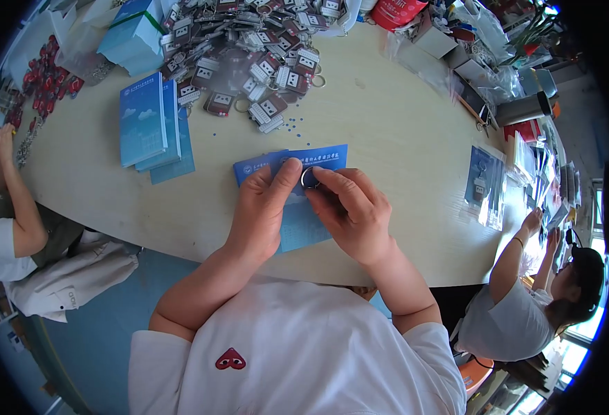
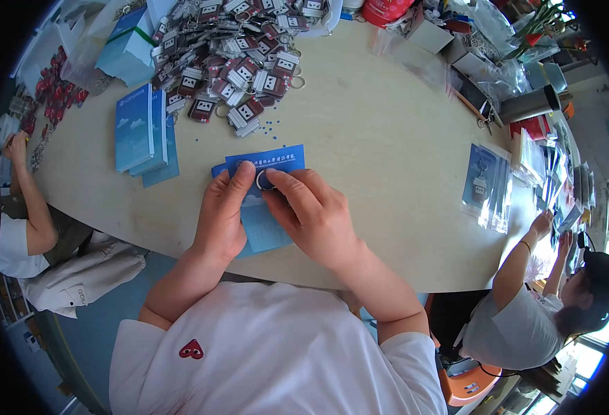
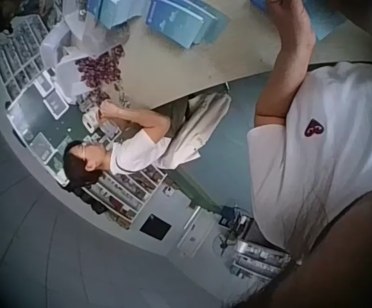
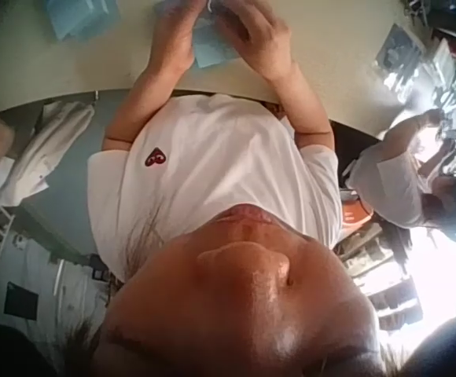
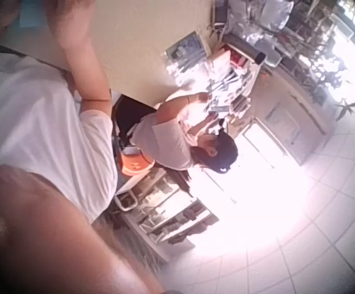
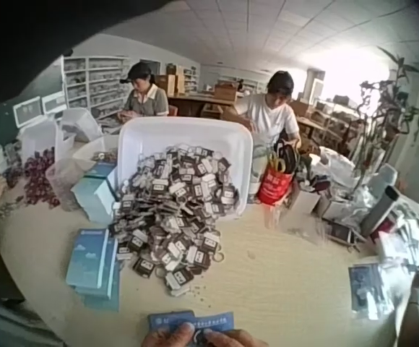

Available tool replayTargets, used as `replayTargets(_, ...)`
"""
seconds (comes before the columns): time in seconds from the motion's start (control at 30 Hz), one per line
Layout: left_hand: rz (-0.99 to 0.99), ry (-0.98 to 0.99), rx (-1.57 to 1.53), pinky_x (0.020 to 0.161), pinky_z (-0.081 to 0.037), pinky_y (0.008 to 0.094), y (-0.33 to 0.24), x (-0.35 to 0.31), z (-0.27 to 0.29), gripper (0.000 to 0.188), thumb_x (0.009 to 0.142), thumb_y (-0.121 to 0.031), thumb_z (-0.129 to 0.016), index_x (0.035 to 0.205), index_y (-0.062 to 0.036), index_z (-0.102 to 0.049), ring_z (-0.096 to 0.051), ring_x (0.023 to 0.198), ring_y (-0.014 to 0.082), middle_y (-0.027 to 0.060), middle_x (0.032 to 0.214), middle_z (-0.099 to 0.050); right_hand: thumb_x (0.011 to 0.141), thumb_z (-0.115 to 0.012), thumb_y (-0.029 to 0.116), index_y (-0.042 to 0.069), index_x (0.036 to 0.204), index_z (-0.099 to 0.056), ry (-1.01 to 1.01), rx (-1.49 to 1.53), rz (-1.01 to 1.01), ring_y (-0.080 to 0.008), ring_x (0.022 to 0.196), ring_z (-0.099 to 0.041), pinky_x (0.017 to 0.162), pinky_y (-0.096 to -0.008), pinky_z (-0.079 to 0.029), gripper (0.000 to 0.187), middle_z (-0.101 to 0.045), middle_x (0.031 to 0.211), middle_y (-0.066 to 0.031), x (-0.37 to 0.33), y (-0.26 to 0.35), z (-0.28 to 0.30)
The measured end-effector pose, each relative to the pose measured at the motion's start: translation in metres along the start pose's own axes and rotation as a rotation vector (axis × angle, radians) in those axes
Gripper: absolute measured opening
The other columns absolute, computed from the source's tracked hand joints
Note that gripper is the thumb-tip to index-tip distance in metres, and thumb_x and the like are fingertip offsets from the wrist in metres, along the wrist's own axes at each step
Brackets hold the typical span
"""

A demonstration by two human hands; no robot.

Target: The person assembles keychains by hand, attaching them to descriptive paper cards.

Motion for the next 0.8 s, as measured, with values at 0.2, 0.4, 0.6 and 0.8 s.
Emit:
replayTargets(0.2, -0.095, -0.08, 0.023, 0.068, -0.042, 0.0202, -0.006, 0.001, -0.005, 0.02, 0.092, -0.023, -0.055, 0.089, -0.005, -0.064, -0.051, 0.074, 0.0026, -0.0019, 0.082, -0.062, 0.072, -0.071, 0.005, 0.005, 0.092, -0.06, 0.055, 0.022, -0.151, -0.0209, 0.057, -0.057, 0.049, -0.0313, -0.047, 0.023, -0.056, 0.075, -0.006, 0.002, 0.0, 0.001)
replayTargets(0.4, -0.133, -0.106, -0.004, 0.062, -0.04, 0.0194, -0.008, 0.006, -0.004, 0.019, 0.092, -0.02, -0.056, 0.081, -0.0048, -0.061, -0.048, 0.068, 0.0014, -0.0033, 0.077, -0.059, 0.071, -0.072, 0.007, 0.007, 0.087, -0.06, -0.021, -0.112, 0.0, -0.0199, 0.053, -0.055, 0.045, -0.0303, -0.044, 0.02, -0.055, 0.072, -0.005, -0.006, 0.006, -0.001)
replayTargets(0.6, -0.256, -0.107, 0.041, 0.059, -0.039, 0.0182, -0.013, 0.01, -0.002, 0.022, 0.093, -0.022, -0.054, 0.08, -0.0043, -0.06, -0.047, 0.067, 0.0006, -0.0036, 0.075, -0.058, 0.07, -0.073, 0.008, 0.006, 0.08, -0.06, -0.025, 0.034, -0.047, -0.0203, 0.057, -0.055, 0.048, -0.031, -0.044, 0.016, -0.055, 0.073, -0.0055, -0.005, -0.002, -0.003)
replayTargets(0.8, -0.342, -0.077, 0.225, 0.072, -0.044, 0.0216, -0.015, 0.005, -0.004, 0.022, 0.092, -0.025, -0.054, 0.091, -0.0037, -0.061, -0.054, 0.078, 0.005, 0.0, 0.085, -0.062, 0.067, -0.076, 0.005, 0.004, 0.075, -0.053, -0.142, 0.14, -0.182, -0.0243, 0.092, -0.048, 0.074, -0.0312, -0.043, 0.024, -0.047, 0.091, -0.0103, -0.009, -0.022, 0.003)
Point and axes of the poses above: each hand's wrist, its own x-axis towards the middle knuckle, its own z-axis out of the back of the hand, y = z × x, the point moved 6 cm from there along x, towards the middle knuckle
